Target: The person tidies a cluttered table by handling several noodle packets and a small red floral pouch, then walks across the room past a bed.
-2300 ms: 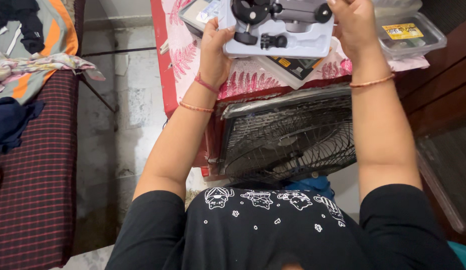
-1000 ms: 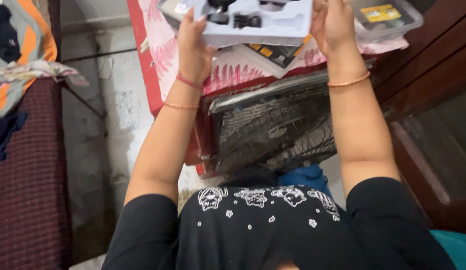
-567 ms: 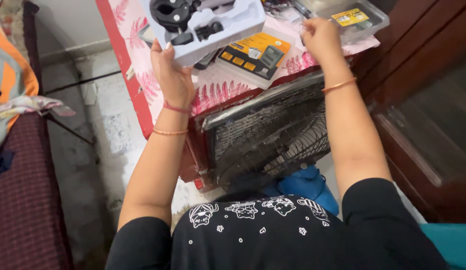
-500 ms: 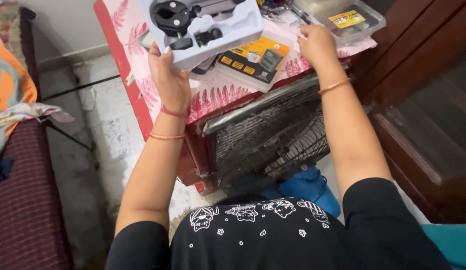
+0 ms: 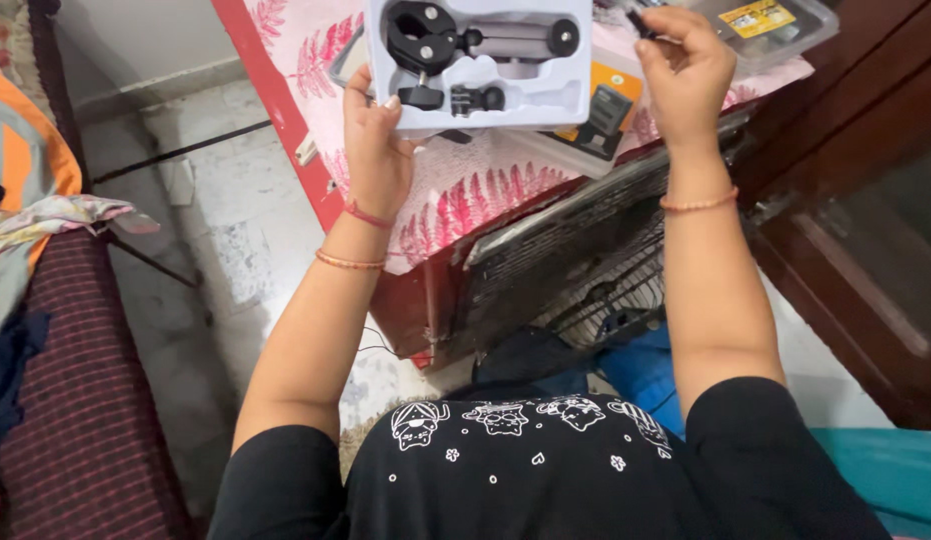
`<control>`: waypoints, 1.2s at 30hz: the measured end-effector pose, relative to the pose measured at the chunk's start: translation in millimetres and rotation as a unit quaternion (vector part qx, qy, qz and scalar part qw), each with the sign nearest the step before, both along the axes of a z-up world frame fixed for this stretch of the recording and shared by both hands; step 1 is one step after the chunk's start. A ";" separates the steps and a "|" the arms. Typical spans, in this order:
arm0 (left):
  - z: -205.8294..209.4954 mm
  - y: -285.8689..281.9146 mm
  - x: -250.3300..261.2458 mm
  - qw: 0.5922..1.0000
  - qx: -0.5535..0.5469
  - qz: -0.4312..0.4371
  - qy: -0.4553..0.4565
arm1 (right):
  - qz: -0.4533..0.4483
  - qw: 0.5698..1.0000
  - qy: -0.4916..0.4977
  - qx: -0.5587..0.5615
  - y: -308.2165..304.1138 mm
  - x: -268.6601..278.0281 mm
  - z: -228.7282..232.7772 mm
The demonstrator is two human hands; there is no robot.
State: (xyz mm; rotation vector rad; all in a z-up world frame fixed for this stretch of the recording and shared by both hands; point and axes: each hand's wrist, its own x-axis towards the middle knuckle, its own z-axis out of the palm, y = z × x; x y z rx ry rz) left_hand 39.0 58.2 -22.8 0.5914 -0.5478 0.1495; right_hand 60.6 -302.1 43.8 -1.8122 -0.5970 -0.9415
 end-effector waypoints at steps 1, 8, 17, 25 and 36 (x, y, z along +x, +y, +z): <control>-2.1 1.4 0.7 1.000 -0.003 -0.007 -0.008 | 0.063 0.997 -0.032 0.013 16.7 -15.9 4.9; -13.7 3.7 2.6 0.999 -0.015 -0.028 -0.017 | 0.007 0.967 -0.096 -0.238 86.0 -93.5 28.9; -16.0 6.1 6.3 0.999 -0.014 -0.042 -0.029 | -0.062 0.933 -0.123 -0.332 90.5 -96.5 27.3; -17.5 10.0 7.3 0.999 0.003 -0.037 0.006 | -0.142 0.909 -0.110 -0.376 95.5 -95.1 5.5; -16.2 9.1 7.4 0.999 -0.002 -0.040 -0.005 | 0.161 0.979 0.035 0.121 81.3 -63.7 -23.5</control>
